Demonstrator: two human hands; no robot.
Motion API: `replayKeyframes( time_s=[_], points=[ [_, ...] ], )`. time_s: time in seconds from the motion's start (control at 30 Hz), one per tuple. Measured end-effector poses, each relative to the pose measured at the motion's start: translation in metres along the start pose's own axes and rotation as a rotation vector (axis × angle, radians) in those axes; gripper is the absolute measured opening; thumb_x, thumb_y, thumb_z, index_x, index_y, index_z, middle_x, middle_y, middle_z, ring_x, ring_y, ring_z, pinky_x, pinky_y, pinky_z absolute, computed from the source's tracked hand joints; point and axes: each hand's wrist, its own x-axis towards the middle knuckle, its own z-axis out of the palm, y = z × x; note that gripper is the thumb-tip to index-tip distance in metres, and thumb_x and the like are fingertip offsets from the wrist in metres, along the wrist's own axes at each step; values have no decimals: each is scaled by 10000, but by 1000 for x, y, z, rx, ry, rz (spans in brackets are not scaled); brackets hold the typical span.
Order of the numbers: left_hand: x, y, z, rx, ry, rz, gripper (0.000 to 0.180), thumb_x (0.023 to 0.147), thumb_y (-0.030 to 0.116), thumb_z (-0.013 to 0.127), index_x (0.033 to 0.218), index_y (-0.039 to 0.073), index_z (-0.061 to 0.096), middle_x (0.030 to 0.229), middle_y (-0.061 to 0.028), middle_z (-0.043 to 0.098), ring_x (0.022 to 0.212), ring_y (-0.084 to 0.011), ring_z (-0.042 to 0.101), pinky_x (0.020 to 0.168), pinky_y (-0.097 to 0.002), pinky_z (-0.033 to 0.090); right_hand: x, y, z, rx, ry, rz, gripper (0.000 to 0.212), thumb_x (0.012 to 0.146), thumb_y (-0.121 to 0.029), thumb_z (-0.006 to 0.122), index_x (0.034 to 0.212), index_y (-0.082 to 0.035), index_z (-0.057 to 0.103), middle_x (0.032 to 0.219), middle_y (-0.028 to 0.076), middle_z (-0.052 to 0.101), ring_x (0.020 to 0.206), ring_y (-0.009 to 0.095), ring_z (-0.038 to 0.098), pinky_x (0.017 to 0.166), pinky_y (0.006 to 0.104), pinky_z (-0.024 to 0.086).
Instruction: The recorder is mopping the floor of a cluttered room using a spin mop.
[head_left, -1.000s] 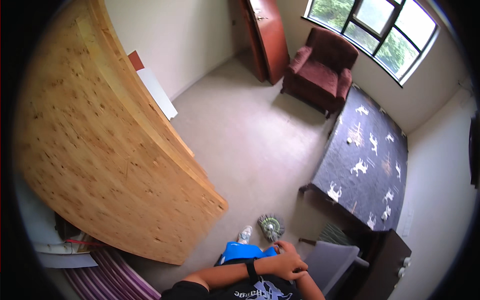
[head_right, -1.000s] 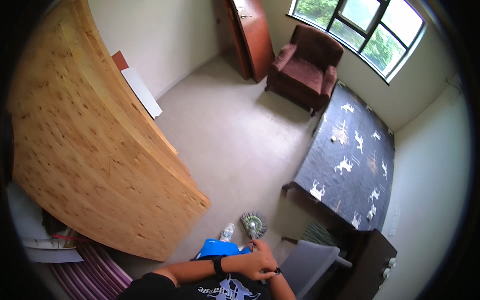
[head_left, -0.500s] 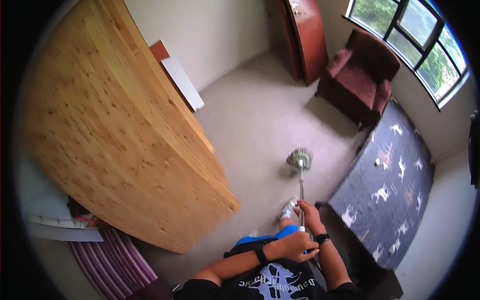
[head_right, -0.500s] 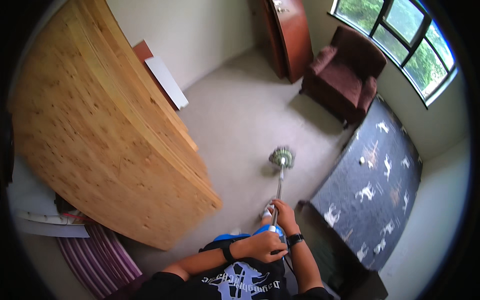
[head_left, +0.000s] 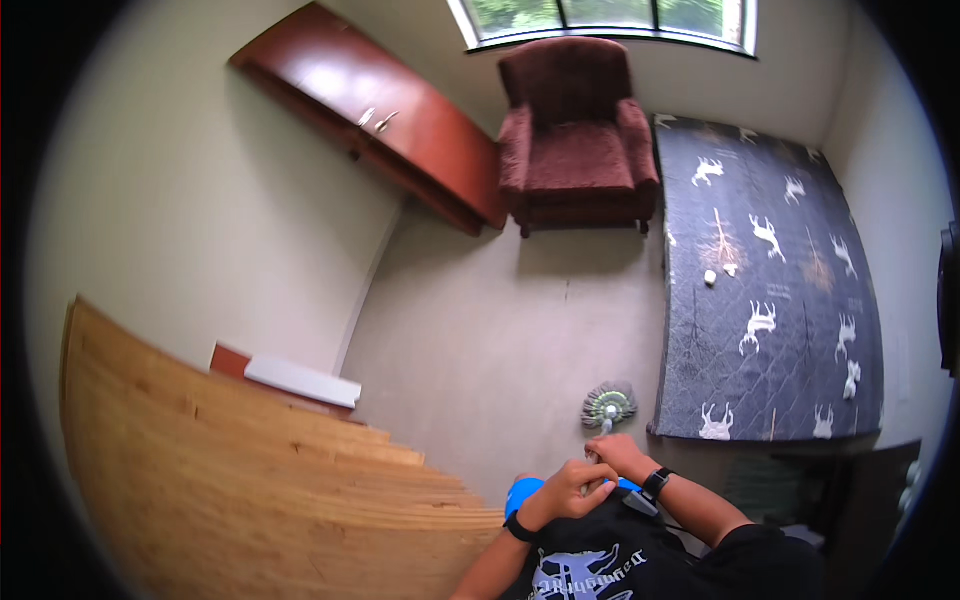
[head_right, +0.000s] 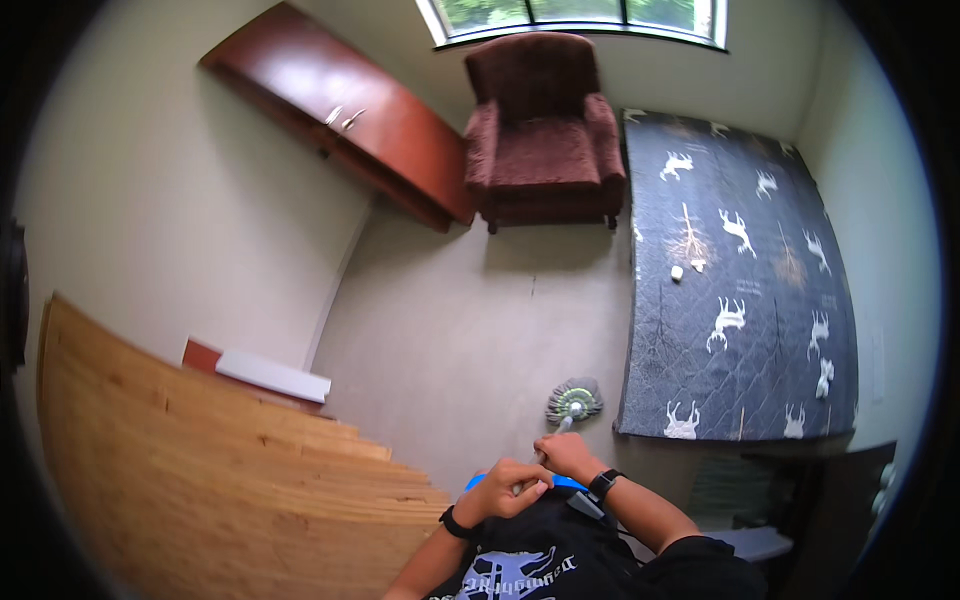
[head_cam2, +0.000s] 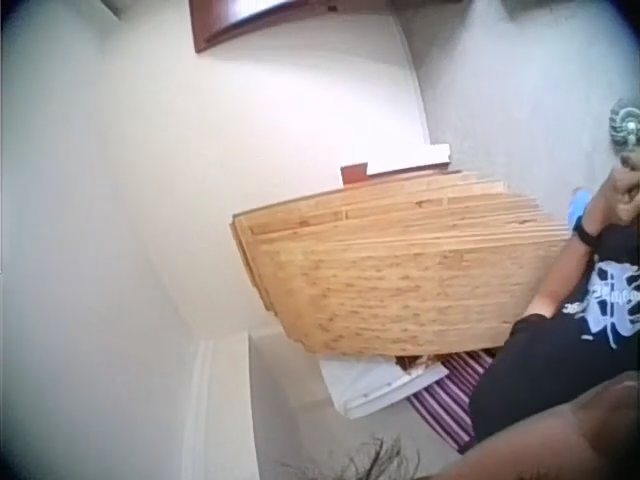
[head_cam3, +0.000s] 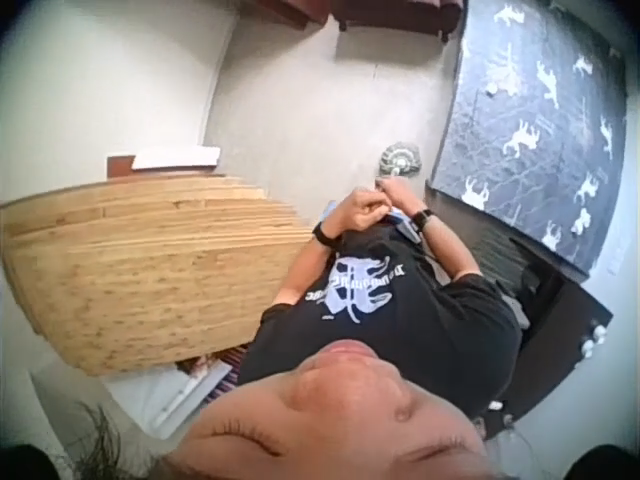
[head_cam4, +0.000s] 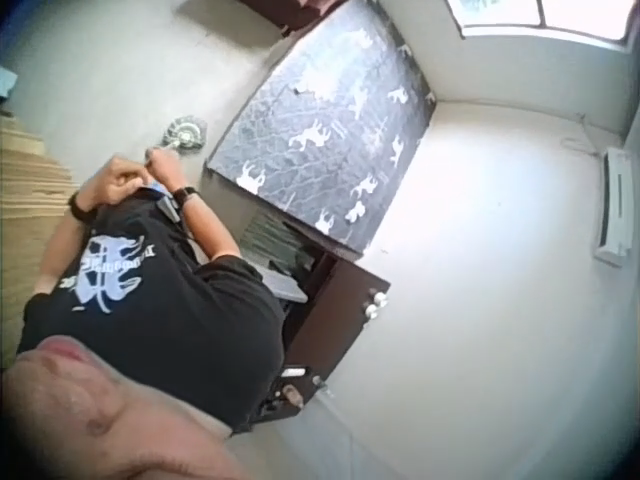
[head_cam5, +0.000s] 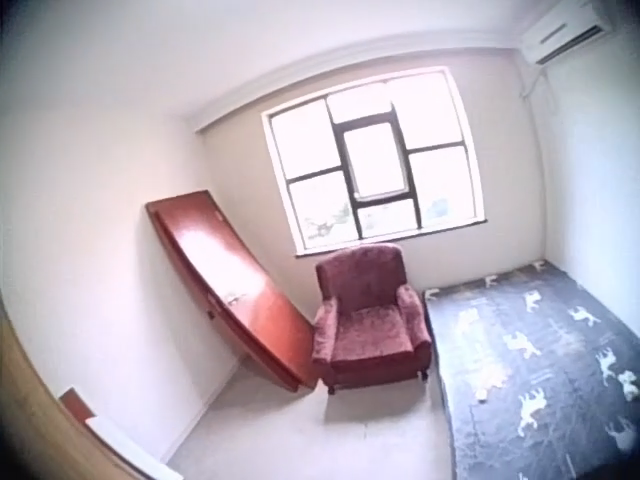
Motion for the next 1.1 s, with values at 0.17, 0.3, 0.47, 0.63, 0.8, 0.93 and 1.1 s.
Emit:
replayKeyframes(
  time_s=[0.17,0.3,0.47,0.63,0.8,0.93,1.1],
  points=[
    [62,-18,-40,-78,-16,-13,128,903,139,622,900,37,700,666,-95,587,542,-180,521,528,-310,376,13,25,-31,-46,-52,168,210,785,-228,669,968,-132,706,879,76,705,787,321,699,658,448,549],
    [96,-40,-77,-247,-172,-140,148,915,144,607,932,20,687,748,-119,632,653,-185,586,611,-305,435,51,40,-52,-38,-37,224,255,781,-264,673,998,-132,701,872,86,712,799,318,701,656,439,550],
    [173,-87,-144,-381,-153,123,189,926,168,585,942,4,677,784,-128,663,695,-221,623,654,-319,466,127,73,-87,12,-36,255,293,794,-359,667,985,-139,703,876,120,714,838,340,696,669,455,539],
    [211,-124,-250,-247,-158,95,226,912,200,582,850,-15,614,666,-188,560,584,-332,532,570,-424,405,237,60,-131,109,-27,256,301,759,-425,680,884,-152,704,911,110,708,873,353,681,696,479,523],
    [233,-138,-362,-202,158,153,230,905,185,569,794,-15,603,625,-173,552,550,-331,518,564,-433,408,387,65,-164,-62,-203,128,342,737,-411,726,974,-167,694,980,82,694,902,346,675,709,465,540],
    [245,-145,-408,-39,469,217,222,922,168,590,752,26,591,585,-110,519,531,-250,527,543,-373,416,481,111,-158,-115,-118,-48,283,724,-316,754,937,-140,696,929,87,679,856,349,670,690,442,540],
    [257,-184,-434,118,854,42,198,904,143,607,735,42,592,602,-94,536,558,-258,528,563,-388,421,610,109,-155,-9,-53,-168,204,746,-196,796,902,-94,711,860,116,675,802,336,664,695,418,527]
  ],
)
